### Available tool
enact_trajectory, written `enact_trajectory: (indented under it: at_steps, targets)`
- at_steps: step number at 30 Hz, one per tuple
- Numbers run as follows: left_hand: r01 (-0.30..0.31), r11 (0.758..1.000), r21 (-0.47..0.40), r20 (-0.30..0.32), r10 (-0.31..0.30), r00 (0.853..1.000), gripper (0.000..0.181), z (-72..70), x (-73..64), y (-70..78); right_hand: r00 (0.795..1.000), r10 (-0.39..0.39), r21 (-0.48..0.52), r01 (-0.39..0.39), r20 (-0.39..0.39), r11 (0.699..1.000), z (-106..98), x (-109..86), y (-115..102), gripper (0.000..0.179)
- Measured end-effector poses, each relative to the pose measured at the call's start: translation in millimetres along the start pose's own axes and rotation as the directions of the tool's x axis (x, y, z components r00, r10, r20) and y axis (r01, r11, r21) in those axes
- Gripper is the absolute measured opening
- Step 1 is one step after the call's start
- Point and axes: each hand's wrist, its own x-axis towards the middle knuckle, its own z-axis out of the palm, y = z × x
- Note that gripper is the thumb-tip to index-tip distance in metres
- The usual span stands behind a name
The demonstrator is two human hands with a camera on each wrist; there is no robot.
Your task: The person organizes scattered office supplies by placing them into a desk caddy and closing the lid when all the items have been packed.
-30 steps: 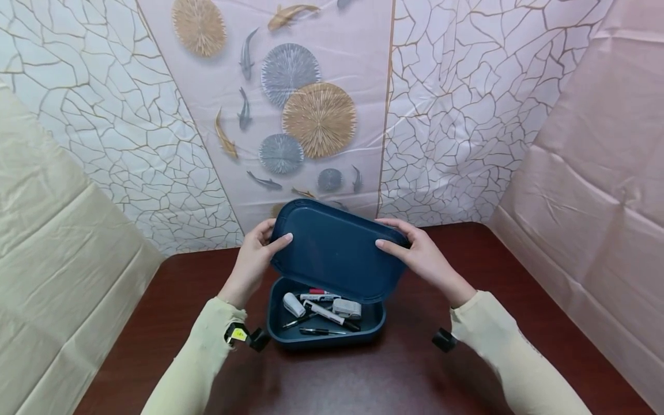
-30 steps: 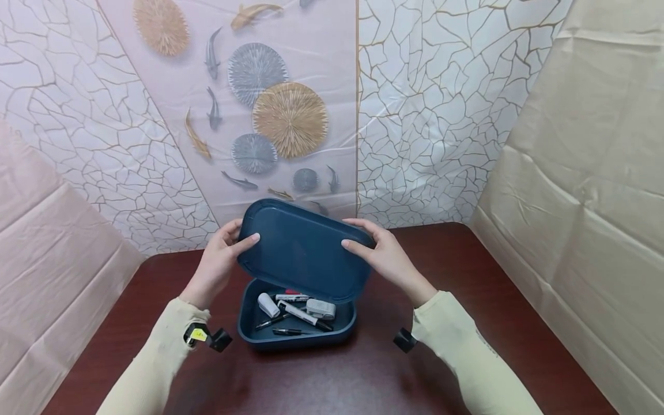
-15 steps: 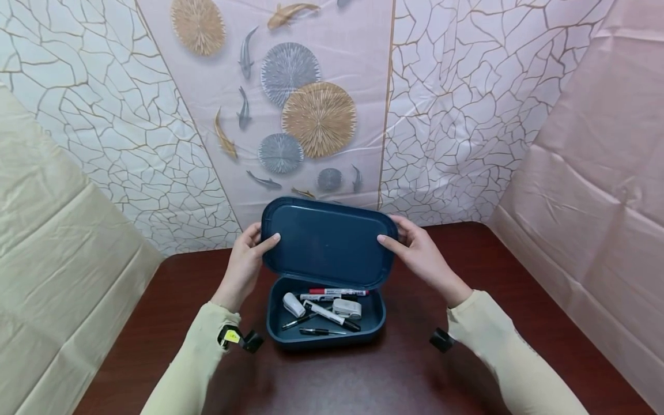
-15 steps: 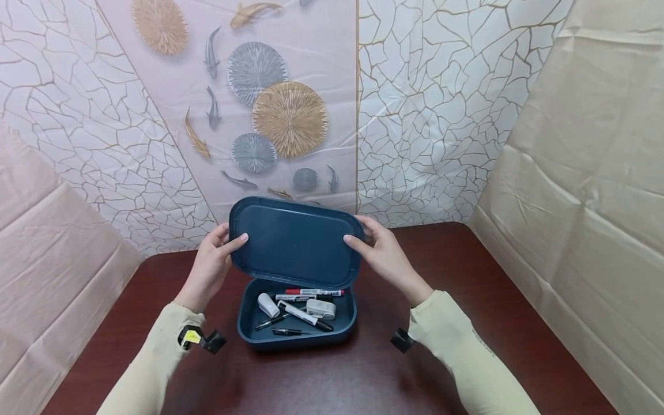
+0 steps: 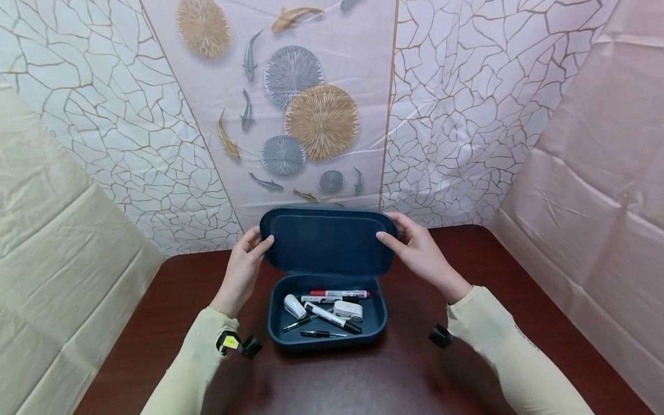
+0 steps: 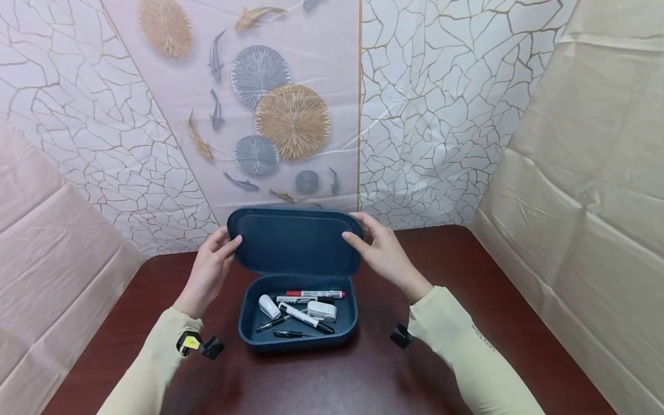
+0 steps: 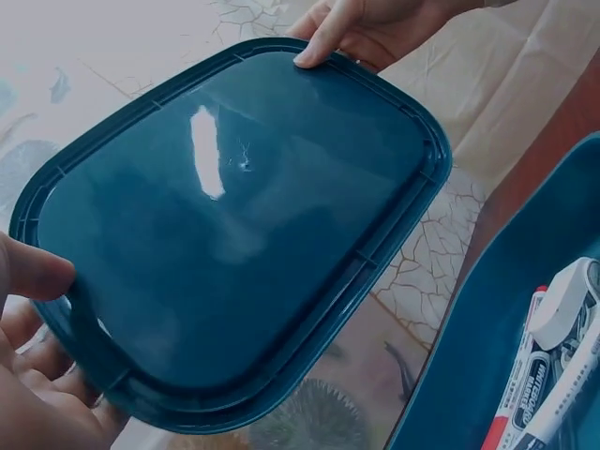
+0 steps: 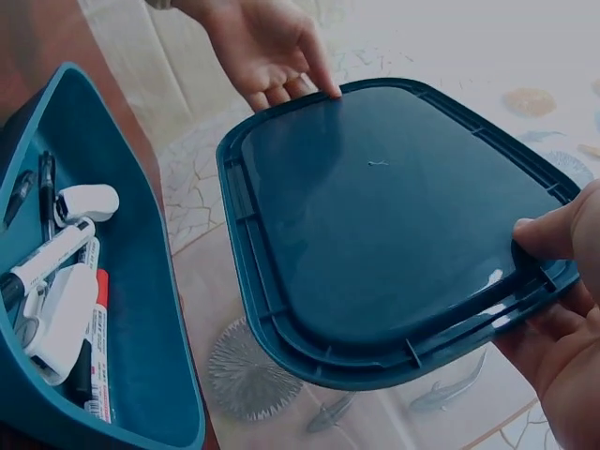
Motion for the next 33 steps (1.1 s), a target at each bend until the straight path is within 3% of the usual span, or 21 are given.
enact_trajectory:
  at_steps: [12,16,23,33]
  targets:
    - [0.000,1.000,0.013,0.024,0.000,1.000,0.050,-15.5,-3.4,-0.4,0.999,-0.047,0.020,0.046,0.014,0.999,-5,-0.5,-2,0.028]
    - [0.081,0.994,0.070,0.066,-0.086,0.994,0.060,-20.3,-2.0,-1.9,0.998,-0.058,0.000,0.058,0.010,0.998,-7,-1.6,-3,0.025]
    - [0.232,0.963,0.138,0.098,-0.246,0.964,0.077,-26.2,-1.1,-7.5,0.996,-0.084,-0.052,0.083,-0.012,0.995,-8,-4.0,-2,0.023]
    - [0.288,0.943,0.167,0.099,-0.307,0.947,0.078,-30.3,-3.0,-10.0,0.977,-0.210,-0.073,0.208,-0.025,0.975,-7,-4.1,-6,0.015]
